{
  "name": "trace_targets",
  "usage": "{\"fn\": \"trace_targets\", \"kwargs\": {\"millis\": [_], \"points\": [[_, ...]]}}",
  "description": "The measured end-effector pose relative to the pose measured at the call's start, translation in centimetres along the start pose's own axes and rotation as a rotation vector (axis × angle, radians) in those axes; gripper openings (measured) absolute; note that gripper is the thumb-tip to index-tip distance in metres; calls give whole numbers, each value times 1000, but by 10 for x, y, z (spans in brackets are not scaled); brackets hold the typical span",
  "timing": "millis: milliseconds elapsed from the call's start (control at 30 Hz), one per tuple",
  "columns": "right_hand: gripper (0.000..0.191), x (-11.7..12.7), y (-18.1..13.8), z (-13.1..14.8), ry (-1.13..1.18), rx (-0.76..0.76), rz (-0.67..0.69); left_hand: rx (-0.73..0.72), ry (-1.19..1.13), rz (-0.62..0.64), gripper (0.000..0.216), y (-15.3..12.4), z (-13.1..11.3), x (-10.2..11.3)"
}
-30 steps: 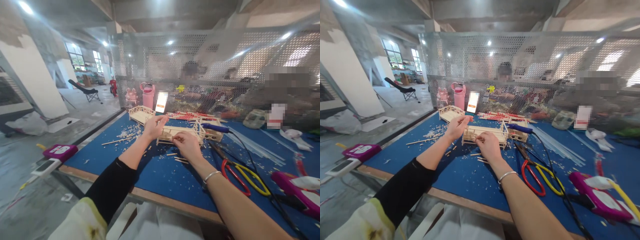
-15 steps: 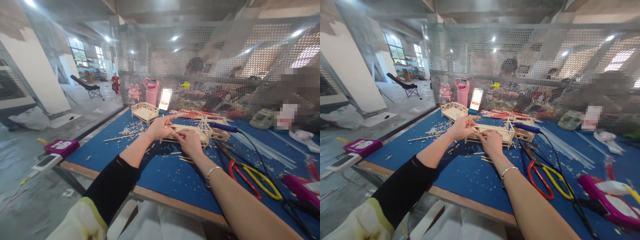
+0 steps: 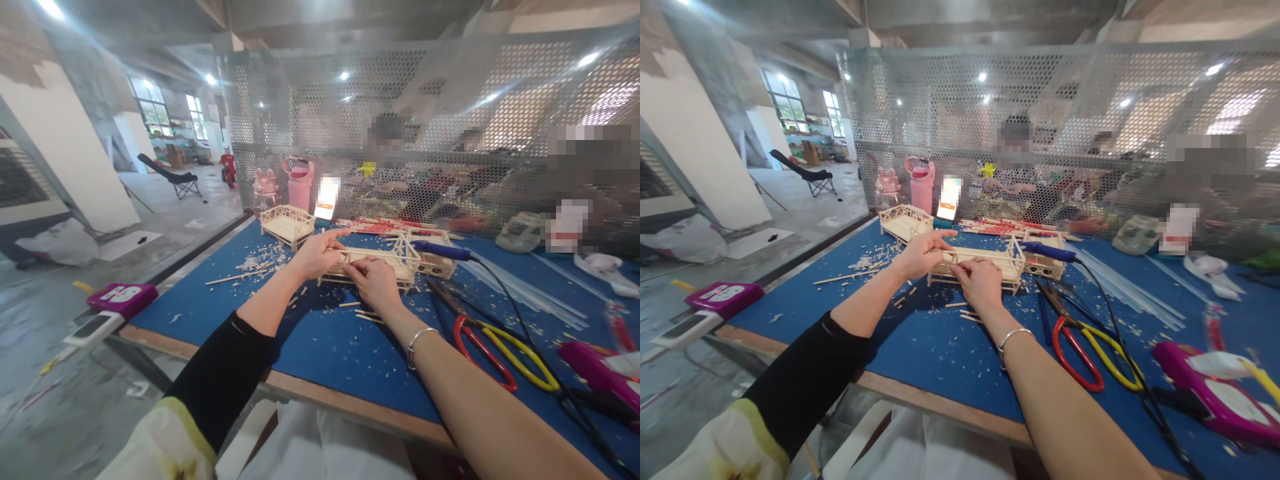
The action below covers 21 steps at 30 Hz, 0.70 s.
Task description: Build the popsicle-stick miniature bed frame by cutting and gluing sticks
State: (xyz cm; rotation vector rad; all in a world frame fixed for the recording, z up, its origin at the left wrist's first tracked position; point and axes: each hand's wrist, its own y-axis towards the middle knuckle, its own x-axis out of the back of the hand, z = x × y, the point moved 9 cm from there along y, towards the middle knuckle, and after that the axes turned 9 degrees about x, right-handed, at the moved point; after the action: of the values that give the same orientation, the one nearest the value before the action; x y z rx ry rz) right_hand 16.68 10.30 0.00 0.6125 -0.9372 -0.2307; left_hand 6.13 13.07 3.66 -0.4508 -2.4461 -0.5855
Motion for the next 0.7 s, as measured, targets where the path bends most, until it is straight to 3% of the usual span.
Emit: {"fn": "trace_targets", "kwargs": {"millis": [300,467,700], "points": [[23,1,-1,0,-18,40,-18,-22,-91,-213,41,8,3,21],[23,2,-1,4,-74,52,-2,27,-49,-52,38,29,-14,8],[23,-1,2,5,-79,47,62,-23,-13,-165,37,20,-2,13]]}}
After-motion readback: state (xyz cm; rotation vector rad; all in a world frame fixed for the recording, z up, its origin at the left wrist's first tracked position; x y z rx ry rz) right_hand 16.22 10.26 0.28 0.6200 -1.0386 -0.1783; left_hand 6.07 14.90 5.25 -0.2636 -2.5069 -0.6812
